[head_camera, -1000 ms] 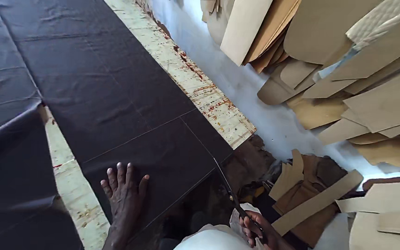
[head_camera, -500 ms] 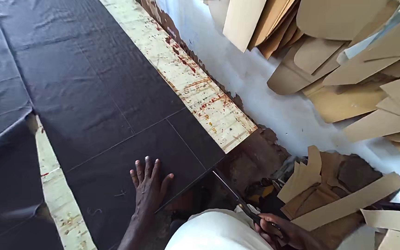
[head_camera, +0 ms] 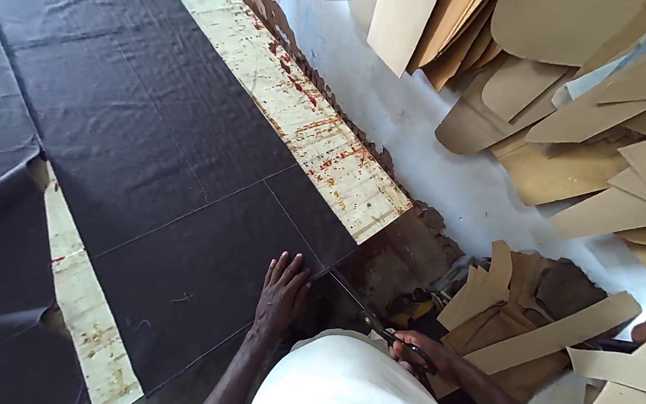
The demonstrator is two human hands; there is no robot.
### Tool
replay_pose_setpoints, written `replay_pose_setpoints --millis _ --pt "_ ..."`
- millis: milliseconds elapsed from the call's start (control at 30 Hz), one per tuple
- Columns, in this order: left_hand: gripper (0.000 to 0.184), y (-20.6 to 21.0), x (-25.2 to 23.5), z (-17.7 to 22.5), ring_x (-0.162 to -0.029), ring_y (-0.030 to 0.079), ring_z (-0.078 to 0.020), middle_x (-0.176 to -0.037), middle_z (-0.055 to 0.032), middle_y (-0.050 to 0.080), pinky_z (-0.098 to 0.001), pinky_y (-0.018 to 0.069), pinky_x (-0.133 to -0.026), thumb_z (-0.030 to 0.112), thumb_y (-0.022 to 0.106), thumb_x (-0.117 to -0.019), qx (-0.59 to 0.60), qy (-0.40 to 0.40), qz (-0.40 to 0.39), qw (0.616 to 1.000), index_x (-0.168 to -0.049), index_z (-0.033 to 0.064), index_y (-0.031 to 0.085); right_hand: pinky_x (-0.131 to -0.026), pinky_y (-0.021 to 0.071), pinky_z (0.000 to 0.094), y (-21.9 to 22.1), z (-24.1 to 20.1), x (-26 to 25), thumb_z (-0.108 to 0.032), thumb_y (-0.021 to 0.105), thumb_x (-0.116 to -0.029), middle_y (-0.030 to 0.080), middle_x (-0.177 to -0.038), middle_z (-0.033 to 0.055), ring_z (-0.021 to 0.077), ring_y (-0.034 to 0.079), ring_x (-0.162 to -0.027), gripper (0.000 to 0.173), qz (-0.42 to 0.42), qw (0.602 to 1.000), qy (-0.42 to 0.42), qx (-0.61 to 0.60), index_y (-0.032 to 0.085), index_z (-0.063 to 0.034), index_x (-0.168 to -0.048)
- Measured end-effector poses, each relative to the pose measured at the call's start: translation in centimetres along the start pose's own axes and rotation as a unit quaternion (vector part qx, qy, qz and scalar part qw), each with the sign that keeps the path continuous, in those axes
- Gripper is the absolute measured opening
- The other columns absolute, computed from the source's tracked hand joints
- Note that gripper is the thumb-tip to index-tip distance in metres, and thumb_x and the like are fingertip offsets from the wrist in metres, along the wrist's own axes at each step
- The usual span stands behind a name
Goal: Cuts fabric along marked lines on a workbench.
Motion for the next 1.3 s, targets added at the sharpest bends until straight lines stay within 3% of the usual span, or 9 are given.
replay_pose_setpoints --millis 167,300,433,667,800,1133,1300 --pt "0.039 0.2 0.3 -0.4 -0.155 0.026 -0.0304 -0.16 0.0001 0.045 -0.0549 0.0188 -0.127 0.043 0.049 -0.1044 0.013 0.017 0.001 1.0 -0.132 0.0252 0.071 -0.051 0.0518 0.0253 1.3 -0.9 -2.2 -0.07 0.073 -0.0817 0.054 -0.068 -0.0035 0.0089 0.055 -0.053 0.06 0.042 0.999 -0.02 0.018 0.056 -0.0141 -0.097" --pt "0.038 0.1 0.6 -0.4 -0.154 0.028 -0.0301 -0.158 -0.0007 0.047 -0.055 0.0186 -0.128 0.041 0.05 -0.1041 0.031 0.019 0.005 0.999 -0.13 0.0246 0.072 -0.052 0.0515 0.0251 2.4 -1.7 -3.6 -0.07 0.073 -0.0815 0.053 -0.068 -0.0032 0.0092 0.055 -0.054 0.062 0.077 0.997 -0.021 0.022 0.055 -0.0131 -0.099" --pt "0.04 0.2 0.5 -0.4 -0.154 0.028 -0.0295 -0.159 -0.0006 0.046 -0.0544 0.0187 -0.128 0.04 0.048 -0.1052 0.019 0.02 0.005 1.0 -0.135 0.0243 0.069 -0.051 0.052 0.0264 2.9 -2.1 -4.3 -0.07 0.073 -0.0813 0.053 -0.067 -0.0022 0.0106 0.055 -0.052 0.063 0.098 0.994 -0.015 0.039 0.053 -0.0126 -0.099" --pt "0.039 0.0 0.6 -0.4 -0.154 0.029 -0.0308 -0.158 -0.0019 0.048 -0.0554 0.019 -0.127 0.04 0.048 -0.1049 0.025 0.024 0.002 0.999 -0.131 0.0233 0.071 -0.048 0.0508 0.0268 3.2 -1.8 -4.6 -0.067 0.074 -0.0831 0.05 -0.065 -0.0024 0.0105 0.053 -0.048 0.059 0.131 0.991 -0.01 0.042 0.054 -0.0127 -0.096" --pt "0.037 0.2 0.7 -0.5 -0.154 0.028 -0.0305 -0.158 -0.0008 0.048 -0.0558 0.0183 -0.127 0.038 0.049 -0.1052 0.033 0.025 0.003 0.999 -0.129 0.0241 0.073 -0.047 0.051 0.0271 3.2 -1.8 -4.6 -0.063 0.076 -0.0843 0.05 -0.063 -0.0018 0.0111 0.053 -0.047 0.056 0.131 0.991 -0.002 0.038 0.053 -0.012 -0.094" --pt "0.036 0.1 0.9 -0.7 -0.154 0.029 -0.0282 -0.158 0.0015 0.048 -0.0544 0.0202 -0.127 0.039 0.048 -0.1058 0.048 0.042 0.018 0.998 -0.129 0.0265 0.073 -0.054 0.0545 0.0271 4.0 -5.2 -6.7 -0.063 0.07 -0.0884 0.051 -0.068 -0.0029 0.0109 0.056 -0.053 0.057 0.083 0.996 -0.009 0.031 0.051 -0.0126 -0.105" --pt "0.036 0.0 0.9 -0.6 -0.155 0.028 -0.0264 -0.159 0.0021 0.047 -0.0535 0.0203 -0.127 0.037 0.048 -0.1056 0.057 0.042 0.021 0.997 -0.129 0.0266 0.073 -0.049 0.0527 0.0272 3.9 -4.9 -7.1 -0.061 0.072 -0.0883 0.049 -0.065 -0.0024 0.0109 0.053 -0.048 0.055 0.124 0.992 -0.003 0.031 0.052 -0.012 -0.101"
Point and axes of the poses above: each hand's wrist, its own x-axis away from the middle knuckle, its own y-axis out of the palm, z = x × y, the point moved 4 cm from there along -x, towards the middle knuckle
